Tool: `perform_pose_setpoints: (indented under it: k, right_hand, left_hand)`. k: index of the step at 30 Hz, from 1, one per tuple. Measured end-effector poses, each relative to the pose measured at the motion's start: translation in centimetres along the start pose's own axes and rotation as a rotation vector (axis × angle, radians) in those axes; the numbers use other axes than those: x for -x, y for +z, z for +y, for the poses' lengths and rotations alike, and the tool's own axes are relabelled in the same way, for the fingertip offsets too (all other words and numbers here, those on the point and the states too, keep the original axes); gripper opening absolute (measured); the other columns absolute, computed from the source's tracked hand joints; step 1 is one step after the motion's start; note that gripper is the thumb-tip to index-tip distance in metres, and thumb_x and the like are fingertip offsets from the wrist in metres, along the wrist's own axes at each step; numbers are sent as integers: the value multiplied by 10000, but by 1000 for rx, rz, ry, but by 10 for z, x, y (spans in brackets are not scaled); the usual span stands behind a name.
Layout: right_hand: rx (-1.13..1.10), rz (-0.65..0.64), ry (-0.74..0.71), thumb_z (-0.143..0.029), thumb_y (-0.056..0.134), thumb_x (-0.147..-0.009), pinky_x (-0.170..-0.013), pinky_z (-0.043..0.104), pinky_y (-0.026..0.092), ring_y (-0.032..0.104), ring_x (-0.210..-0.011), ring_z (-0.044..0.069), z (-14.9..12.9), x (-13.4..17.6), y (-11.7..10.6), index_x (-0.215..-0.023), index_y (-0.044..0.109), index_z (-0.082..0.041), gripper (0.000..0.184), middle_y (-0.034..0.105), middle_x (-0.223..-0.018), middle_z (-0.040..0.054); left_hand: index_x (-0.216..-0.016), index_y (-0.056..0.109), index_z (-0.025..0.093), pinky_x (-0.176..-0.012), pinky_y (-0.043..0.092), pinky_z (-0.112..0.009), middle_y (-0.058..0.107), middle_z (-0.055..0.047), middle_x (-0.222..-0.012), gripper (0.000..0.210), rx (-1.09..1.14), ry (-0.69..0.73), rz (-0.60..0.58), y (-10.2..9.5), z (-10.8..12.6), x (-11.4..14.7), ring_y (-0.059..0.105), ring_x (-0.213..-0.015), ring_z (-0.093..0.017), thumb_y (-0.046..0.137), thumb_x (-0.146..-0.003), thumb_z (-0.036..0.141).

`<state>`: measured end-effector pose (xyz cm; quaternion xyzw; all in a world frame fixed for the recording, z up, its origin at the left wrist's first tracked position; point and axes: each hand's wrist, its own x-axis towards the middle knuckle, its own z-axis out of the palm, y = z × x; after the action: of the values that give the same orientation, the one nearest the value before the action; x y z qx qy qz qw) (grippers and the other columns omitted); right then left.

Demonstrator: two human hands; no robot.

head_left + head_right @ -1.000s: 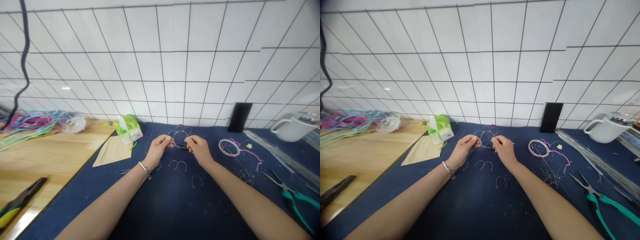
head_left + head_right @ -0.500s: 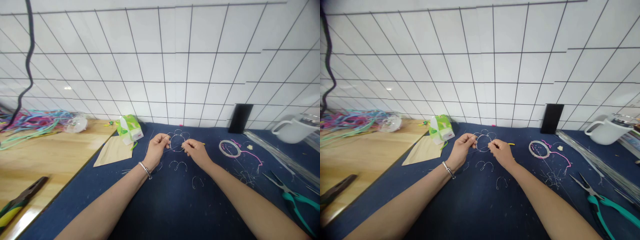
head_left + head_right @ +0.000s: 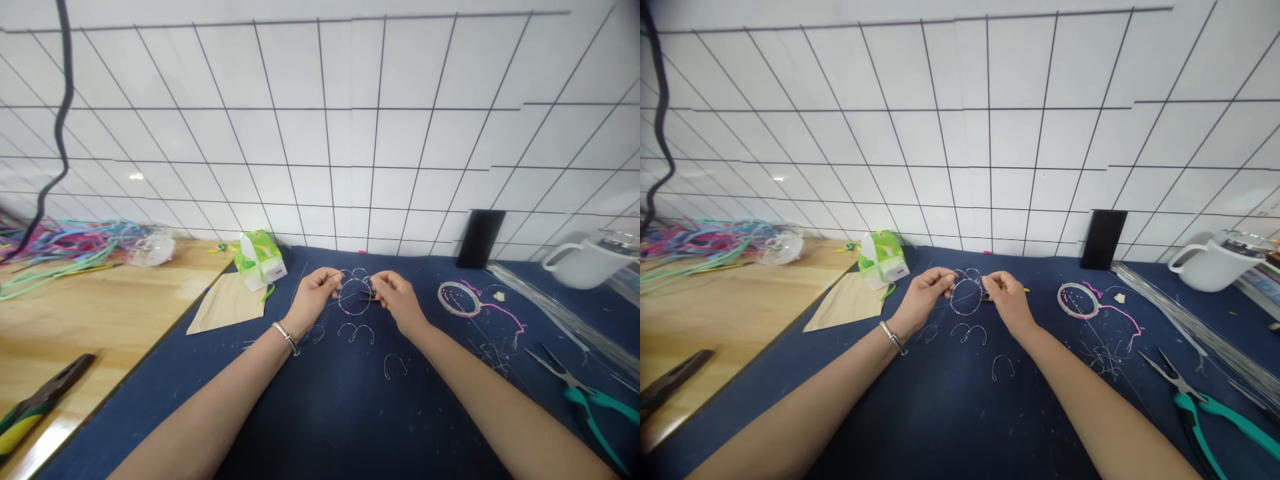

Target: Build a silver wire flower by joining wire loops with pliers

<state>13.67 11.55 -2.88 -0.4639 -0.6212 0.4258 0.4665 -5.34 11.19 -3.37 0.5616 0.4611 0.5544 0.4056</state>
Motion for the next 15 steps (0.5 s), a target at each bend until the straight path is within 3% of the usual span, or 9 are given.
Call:
perform_pose_setpoints:
  k: [3,7,11,15]
  right_hand:
    - [-37,-2,-14,-442,534,-770,-560,219,410,503,-626,107,-3,-2,-3,-906,577,-174,304,569,-751,11]
    - [0,-130,-33,-425,523,-777,-603,237,420,511,-648,115,-8,-1,-3,-844,607,-159,287,571,-723,13]
    - [-22,-236,1,-446,483,-801,-560,230,409,502,-593,104,-11,2,-1,-836,621,-148,331,573,-704,15]
    - [45,-230,-1,-393,523,-773,-523,213,389,471,-544,88,-9,3,0,-783,625,-159,255,552,-653,-10]
  left_hand:
    - [-814,644,165,-561,415,-230,595,-10,-676,185,-95,3,-87,0,3,0,511,-563,-108,568,-773,329]
    - [-806,665,182,-550,406,-234,593,-4,-649,182,-193,33,-182,1,7,2,511,-568,-123,557,-777,326]
    - [-790,671,193,-543,393,-234,603,-6,-664,180,-301,93,-174,2,10,4,519,-588,-133,546,-785,322]
    - [-808,670,197,-559,399,-237,616,-14,-708,166,-352,110,-182,3,11,5,530,-612,-134,545,-788,304]
